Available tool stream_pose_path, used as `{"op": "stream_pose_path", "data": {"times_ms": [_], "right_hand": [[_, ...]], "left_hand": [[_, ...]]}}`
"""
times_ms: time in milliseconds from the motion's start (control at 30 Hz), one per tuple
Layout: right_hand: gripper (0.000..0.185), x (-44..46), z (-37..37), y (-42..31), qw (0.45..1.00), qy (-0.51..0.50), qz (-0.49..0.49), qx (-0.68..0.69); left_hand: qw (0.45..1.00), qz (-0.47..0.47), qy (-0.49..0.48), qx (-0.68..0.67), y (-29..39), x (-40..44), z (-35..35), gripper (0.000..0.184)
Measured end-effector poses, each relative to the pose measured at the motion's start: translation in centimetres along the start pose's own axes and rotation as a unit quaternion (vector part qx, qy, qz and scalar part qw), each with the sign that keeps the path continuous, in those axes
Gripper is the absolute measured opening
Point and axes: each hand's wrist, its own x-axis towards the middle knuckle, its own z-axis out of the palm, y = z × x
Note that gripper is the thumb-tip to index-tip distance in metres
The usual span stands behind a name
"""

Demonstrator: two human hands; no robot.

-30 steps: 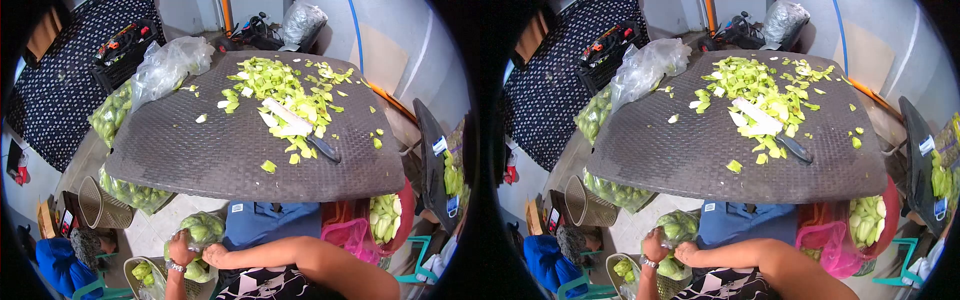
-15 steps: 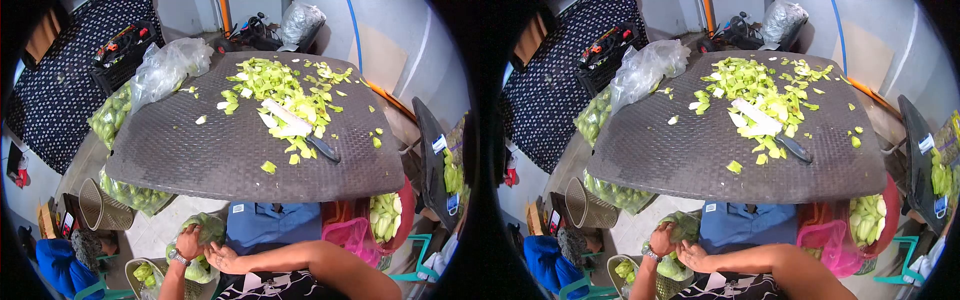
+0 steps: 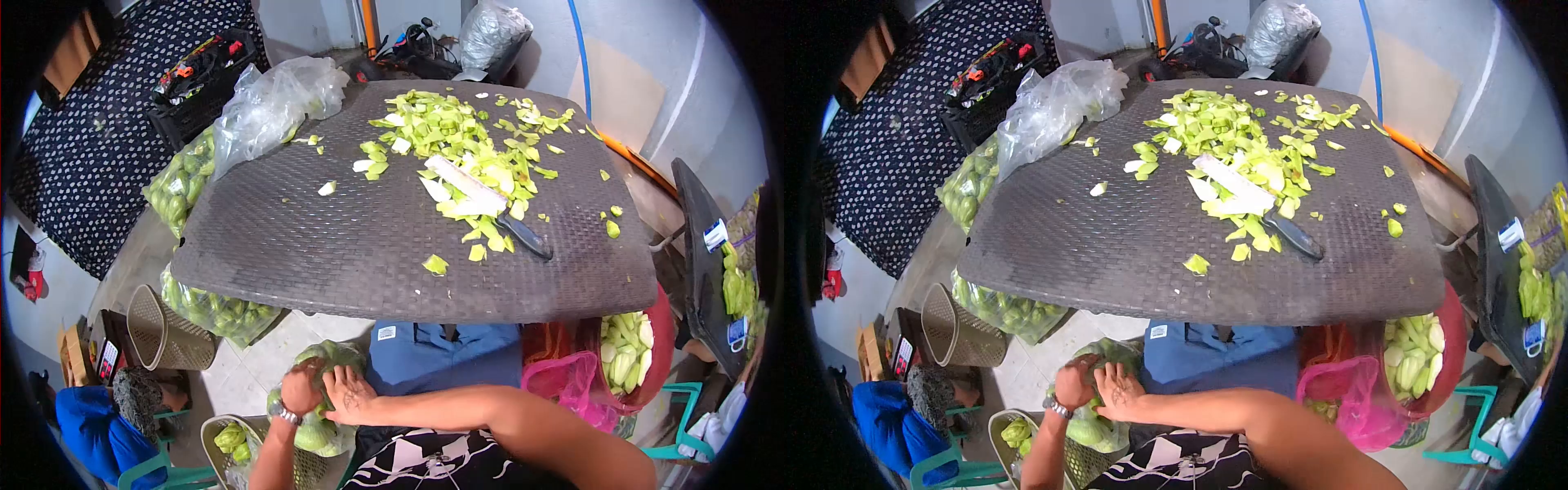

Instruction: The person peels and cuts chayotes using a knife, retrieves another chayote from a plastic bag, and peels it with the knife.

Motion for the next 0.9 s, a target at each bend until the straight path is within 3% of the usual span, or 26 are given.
{"op": "stream_pose_path", "data": {"times_ms": [33, 67, 133, 200, 267, 333, 367, 433, 500, 567, 667, 767, 867, 900], "right_hand": [[0.064, 0.2, 0.0, -0.5, 1.000, 0.004, 0.011, -0.001], [0.079, 1.1, 0.5, -0.1, 0.999, -0.032, 0.029, -0.003], [0.087, 1.9, -0.2, 0.3, 0.997, 0.032, 0.003, -0.073], [0.096, 2.9, 0.5, 0.1, 0.990, 0.054, 0.007, -0.133], [0.089, 3.3, 2.5, -0.3, 0.993, 0.025, 0.044, -0.103], [0.083, 4.4, 3.6, 0.1, 0.995, 0.016, 0.058, -0.085], [0.081, 4.8, 4.0, 0.6, 0.996, -0.014, 0.043, -0.078], [0.078, 5.1, 2.7, 1.4, 0.995, -0.076, 0.019, -0.062], [0.073, 5.3, 3.1, 2.5, 0.997, -0.066, -0.003, -0.041], [0.072, 5.5, 1.8, 2.5, 0.994, -0.105, -0.009, -0.018], [0.072, 5.1, 0.3, 2.7, 0.994, -0.106, -0.017, 0.013], [0.048, 5.7, 1.1, 3.8, 0.995, -0.094, -0.022, 0.038], [0.038, 6.0, 0.2, 4.1, 0.991, -0.119, -0.029, 0.056], [0.037, 6.0, 1.1, 4.5, 0.995, -0.066, -0.057, 0.054]], "left_hand": [[0.999, -0.013, 0.012, 0.031, 0.9, -0.5, -0.1, 0.067], [0.998, -0.027, 0.025, 0.060, 2.1, -1.2, 0.0, 0.071], [0.994, -0.076, 0.000, 0.079, 3.3, -1.7, -0.1, 0.084], [0.984, -0.106, 0.039, 0.137, 3.9, -2.0, 0.8, 0.084], [0.977, -0.138, 0.046, 0.159, 3.6, -2.5, 1.4, 0.089], [0.977, -0.164, -0.004, 0.138, 2.6, -2.4, 2.1, 0.080], [0.975, -0.177, -0.031, 0.128, 1.8, -2.6, 2.7, 0.076], [0.985, -0.130, 0.027, 0.110, 1.4, -2.7, 2.9, 0.070], [0.989, -0.122, 0.043, 0.078, 1.6, -1.6, 2.2, 0.067], [0.985, -0.156, 0.005, 0.072, 2.6, -1.1, 0.8, 0.062], [0.988, -0.136, 0.015, 0.069, 2.0, -1.1, 0.3, 0.058], [0.991, -0.103, 0.022, 0.080, 0.6, -1.2, 0.5, 0.055], [0.993, -0.089, 0.007, 0.077, 0.2, -0.4, -0.2, 0.052], [0.994, -0.079, 0.007, 0.069, 0.1, -0.4, -0.6, 0.051]]}}
